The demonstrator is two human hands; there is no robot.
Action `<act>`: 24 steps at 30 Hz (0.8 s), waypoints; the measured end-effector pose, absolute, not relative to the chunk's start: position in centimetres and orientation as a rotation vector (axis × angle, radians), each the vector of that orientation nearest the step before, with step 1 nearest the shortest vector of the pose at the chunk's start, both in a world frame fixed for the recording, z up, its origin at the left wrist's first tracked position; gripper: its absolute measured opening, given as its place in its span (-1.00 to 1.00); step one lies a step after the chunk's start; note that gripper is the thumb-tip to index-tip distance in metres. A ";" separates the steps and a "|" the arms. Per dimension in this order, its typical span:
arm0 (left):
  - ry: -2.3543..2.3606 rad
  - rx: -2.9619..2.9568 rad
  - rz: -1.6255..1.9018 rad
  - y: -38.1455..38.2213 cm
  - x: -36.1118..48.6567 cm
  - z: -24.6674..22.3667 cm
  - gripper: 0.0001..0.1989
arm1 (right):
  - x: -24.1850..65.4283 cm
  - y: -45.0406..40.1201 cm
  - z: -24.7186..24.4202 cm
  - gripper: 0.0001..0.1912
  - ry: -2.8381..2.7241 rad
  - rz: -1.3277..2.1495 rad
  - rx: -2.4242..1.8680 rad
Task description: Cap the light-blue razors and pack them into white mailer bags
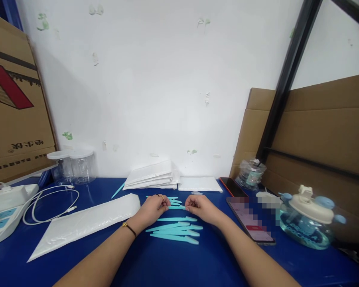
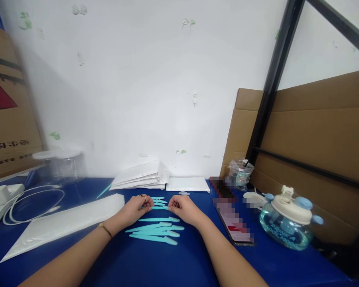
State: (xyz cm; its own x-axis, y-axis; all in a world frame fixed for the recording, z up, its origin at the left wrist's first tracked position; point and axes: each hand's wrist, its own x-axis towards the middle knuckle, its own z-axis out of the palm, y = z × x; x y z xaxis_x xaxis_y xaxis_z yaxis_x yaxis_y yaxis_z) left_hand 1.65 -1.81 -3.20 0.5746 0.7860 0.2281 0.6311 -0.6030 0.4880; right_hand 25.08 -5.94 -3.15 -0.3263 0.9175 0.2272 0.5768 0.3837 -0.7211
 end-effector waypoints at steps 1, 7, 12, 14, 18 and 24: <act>1.140 2.446 0.597 -1.9 1.7 -3.3 -0.87 | 25.0 -6.0 -3.2 -0.92 -2.022 0.712 -1.279; 1.097 2.473 0.585 -1.8 1.1 -2.7 -0.82 | 27.6 -5.2 -2.8 -0.86 -2.004 0.648 -1.325; 1.387 2.625 0.592 -0.8 0.0 -2.5 -0.83 | 31.3 -3.6 -3.4 -0.87 -1.913 0.184 -1.575; 1.439 2.643 0.520 -0.5 -0.1 -2.8 -0.84 | 31.6 -3.1 -4.0 -0.85 -1.947 0.206 -1.608; 1.464 2.633 0.468 -0.5 0.2 -2.9 -0.87 | 30.8 -2.7 -4.8 -0.88 -1.960 0.304 -1.607; 1.353 2.576 0.459 -1.0 0.6 -2.6 -0.89 | 29.6 -3.2 -5.0 -0.95 -1.995 0.493 -1.562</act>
State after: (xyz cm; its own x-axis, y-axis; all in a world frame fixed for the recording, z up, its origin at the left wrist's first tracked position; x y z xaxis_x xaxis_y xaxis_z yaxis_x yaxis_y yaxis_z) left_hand 0.60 -0.99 -2.63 0.5342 0.8259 0.1805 0.7652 -0.5631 0.3121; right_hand 29.65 -3.19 -4.95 -0.1710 0.9654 0.1970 0.7622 0.2564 -0.5944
